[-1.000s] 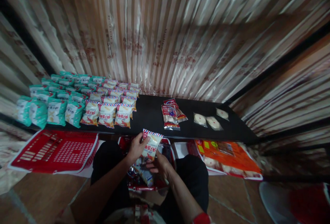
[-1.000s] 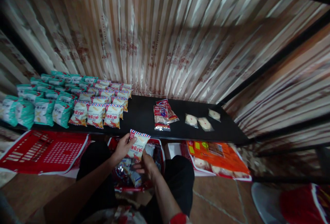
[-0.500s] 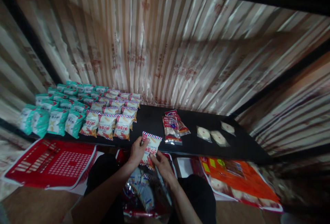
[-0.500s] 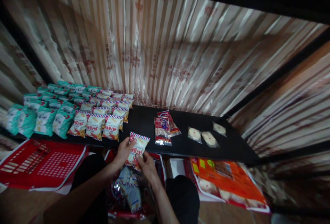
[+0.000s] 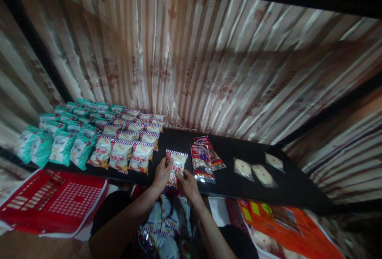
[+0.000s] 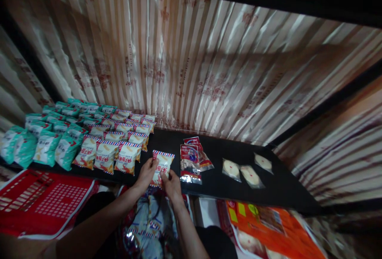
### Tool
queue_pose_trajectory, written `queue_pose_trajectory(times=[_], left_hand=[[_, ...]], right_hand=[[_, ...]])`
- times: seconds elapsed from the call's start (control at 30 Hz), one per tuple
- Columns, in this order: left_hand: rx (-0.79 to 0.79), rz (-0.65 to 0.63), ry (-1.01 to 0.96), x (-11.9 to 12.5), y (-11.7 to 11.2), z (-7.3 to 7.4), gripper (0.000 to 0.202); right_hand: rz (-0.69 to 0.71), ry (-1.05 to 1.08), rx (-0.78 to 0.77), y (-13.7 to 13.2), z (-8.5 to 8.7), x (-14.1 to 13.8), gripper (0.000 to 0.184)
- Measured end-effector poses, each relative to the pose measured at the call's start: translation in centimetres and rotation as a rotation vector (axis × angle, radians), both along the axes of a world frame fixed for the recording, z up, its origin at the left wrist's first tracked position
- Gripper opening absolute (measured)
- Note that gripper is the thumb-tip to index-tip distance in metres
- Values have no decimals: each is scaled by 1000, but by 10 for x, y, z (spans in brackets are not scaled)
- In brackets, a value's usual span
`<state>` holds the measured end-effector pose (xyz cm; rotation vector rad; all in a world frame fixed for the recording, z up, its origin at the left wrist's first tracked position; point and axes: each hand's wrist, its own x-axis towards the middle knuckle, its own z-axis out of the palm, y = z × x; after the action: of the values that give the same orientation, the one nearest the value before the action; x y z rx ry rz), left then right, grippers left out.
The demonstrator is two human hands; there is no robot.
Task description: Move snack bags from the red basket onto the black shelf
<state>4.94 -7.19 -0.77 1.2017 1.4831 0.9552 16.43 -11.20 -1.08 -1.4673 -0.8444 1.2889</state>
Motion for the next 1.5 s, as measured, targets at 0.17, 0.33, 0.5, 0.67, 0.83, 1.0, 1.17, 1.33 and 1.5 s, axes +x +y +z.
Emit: queue_pose_trajectory(times=[0.17, 0.33, 0.5, 0.67, 0.83, 1.0, 1.17, 1.33, 1.5], left_hand=[[-19, 17, 129, 7, 14, 6, 34], [-33, 1, 272, 16, 28, 12, 39], [-58, 5, 401, 24, 44, 15, 42], [24, 44, 523, 31, 59, 9, 43], [118, 84, 593, 39, 76, 0, 43], [188, 140, 603, 46, 93, -13, 42], [244, 191, 595, 51, 107, -24, 42], [268, 190, 566, 51, 116, -24, 40], [302, 151, 590, 50, 123, -20, 45]], right_hand=[[-15, -79, -31, 24, -5, 4, 41], [-38, -146, -2, 47, -4, 4, 44], [-56, -223, -13, 71, 2, 4, 42], [-81, -242, 23, 100, -5, 6, 41], [-117, -333, 62, 129, -12, 11, 39], [-113, -450, 65, 154, -13, 16, 37], [-137, -513, 73, 177, -20, 19, 34], [-167, -560, 107, 195, -24, 16, 32], [-190, -599, 99, 206, -21, 9, 33]])
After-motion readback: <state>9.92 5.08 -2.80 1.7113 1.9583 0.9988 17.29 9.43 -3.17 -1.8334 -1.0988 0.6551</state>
